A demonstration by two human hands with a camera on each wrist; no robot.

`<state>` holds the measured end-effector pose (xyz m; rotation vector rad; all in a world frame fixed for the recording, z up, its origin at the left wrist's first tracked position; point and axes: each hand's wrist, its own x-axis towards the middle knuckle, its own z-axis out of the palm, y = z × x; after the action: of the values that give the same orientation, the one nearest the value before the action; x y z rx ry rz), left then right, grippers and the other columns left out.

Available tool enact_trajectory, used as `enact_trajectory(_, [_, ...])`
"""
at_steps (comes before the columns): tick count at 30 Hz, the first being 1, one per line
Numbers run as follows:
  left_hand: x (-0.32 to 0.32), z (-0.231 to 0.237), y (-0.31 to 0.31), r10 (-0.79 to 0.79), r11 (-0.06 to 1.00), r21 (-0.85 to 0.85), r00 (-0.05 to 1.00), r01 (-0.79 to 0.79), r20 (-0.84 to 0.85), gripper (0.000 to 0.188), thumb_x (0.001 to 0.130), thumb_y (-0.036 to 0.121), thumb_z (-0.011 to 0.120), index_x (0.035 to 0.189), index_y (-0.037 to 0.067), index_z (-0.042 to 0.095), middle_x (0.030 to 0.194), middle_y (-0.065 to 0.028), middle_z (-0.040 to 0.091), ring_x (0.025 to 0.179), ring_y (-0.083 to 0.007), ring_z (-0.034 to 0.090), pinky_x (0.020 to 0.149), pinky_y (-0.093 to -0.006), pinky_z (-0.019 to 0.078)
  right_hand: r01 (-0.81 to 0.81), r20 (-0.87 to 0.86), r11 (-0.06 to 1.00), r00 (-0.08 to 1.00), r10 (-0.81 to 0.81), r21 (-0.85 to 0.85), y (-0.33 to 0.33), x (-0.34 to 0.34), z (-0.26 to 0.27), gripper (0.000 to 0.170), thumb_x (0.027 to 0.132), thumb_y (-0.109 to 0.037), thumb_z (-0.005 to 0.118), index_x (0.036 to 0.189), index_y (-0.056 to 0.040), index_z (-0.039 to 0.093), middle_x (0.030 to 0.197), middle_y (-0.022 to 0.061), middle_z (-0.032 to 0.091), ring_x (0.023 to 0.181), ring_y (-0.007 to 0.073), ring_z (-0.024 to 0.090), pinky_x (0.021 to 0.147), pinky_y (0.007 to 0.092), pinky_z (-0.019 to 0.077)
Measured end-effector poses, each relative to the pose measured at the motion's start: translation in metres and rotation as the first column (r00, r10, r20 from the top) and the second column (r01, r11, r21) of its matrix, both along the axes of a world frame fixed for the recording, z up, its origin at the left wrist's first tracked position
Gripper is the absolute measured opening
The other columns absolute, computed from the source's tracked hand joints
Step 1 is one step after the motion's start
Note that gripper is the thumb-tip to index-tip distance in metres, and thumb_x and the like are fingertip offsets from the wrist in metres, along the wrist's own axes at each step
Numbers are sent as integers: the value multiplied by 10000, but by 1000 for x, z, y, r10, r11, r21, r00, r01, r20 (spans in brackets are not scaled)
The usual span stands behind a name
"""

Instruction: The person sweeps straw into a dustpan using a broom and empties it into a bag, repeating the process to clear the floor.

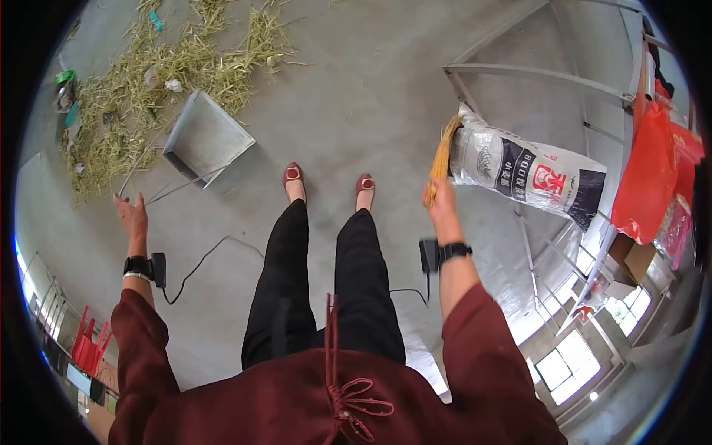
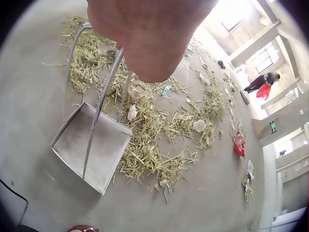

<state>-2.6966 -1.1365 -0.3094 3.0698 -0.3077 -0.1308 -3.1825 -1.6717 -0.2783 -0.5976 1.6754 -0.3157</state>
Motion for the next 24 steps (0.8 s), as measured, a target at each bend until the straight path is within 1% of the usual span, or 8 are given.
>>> enact_trajectory(3, [0,6,-1,38,998,-50,995,-42,-91,529,833,319,565,1194,-38,418,1018,-199,591,943,-300,572,812,-363,440,-46,13,997,999,45,64,-41,62,-55,199,747,-108,567,897,-114,436,602,31,437,419,156,460,349,296,374])
enact_trajectory(6, [6,8,3,126,986,-70,948,-152,-292,383,863,316,520,1049,-19,505,848,-144,627,812,-274,603,715,-346,458,-265,72,954,958,277,-142,-23,154,-78,379,706,-56,554,1070,-70,449,645,37,470,448,136,461,379,295,383])
enact_trajectory(10, [-3,10,5,141,964,-178,945,-199,-294,293,866,303,515,892,12,540,640,-68,564,622,-182,555,607,-307,443,-431,227,896,867,444,-106,-8,196,-13,618,697,-15,535,1292,-79,380,734,35,493,479,102,443,395,269,387])
enact_trajectory(14, [-18,18,20,44,988,-128,963,-81,-266,244,874,271,496,890,36,563,599,-57,503,552,-145,466,544,-304,386,-515,116,832,831,543,-208,14,143,26,718,727,-17,522,1379,-162,257,683,48,507,430,115,475,330,241,370])
enact_trajectory(19, [-79,66,49,187,979,-5,901,-205,-392,190,843,169,464,925,39,576,566,-86,468,527,-186,468,524,-335,384,-383,8,923,924,383,23,54,58,53,546,721,-50,514,1247,-156,411,705,45,475,490,125,490,395,255,418])
enact_trajectory(21, [-104,72,59,167,965,-130,918,-227,-360,204,798,111,440,927,41,581,547,-79,465,509,-177,464,507,-331,378,-105,60,979,994,96,175,58,46,36,365,766,-110,519,1124,-112,447,684,53,469,511,142,494,409,260,412])
enact_trajectory(22, [-117,79,65,193,963,-112,915,-246,-355,204,798,111,440,927,41,581,547,-79,465,509,-177,464,507,-331,378,-125,64,973,991,115,194,62,47,23,365,766,-110,519,1124,-112,447,684,53,469,511,142,494,409,260,412])
enact_trajectory(24, [-143,92,76,251,943,-105,883,-315,-396,220,784,104,429,930,42,580,537,-72,456,499,-177,463,497,-336,375,95,206,903,959,-196,419,66,76,2,247,800,-144,521,1024,-76,443,687,69,483,525,157,492,419,261,397])
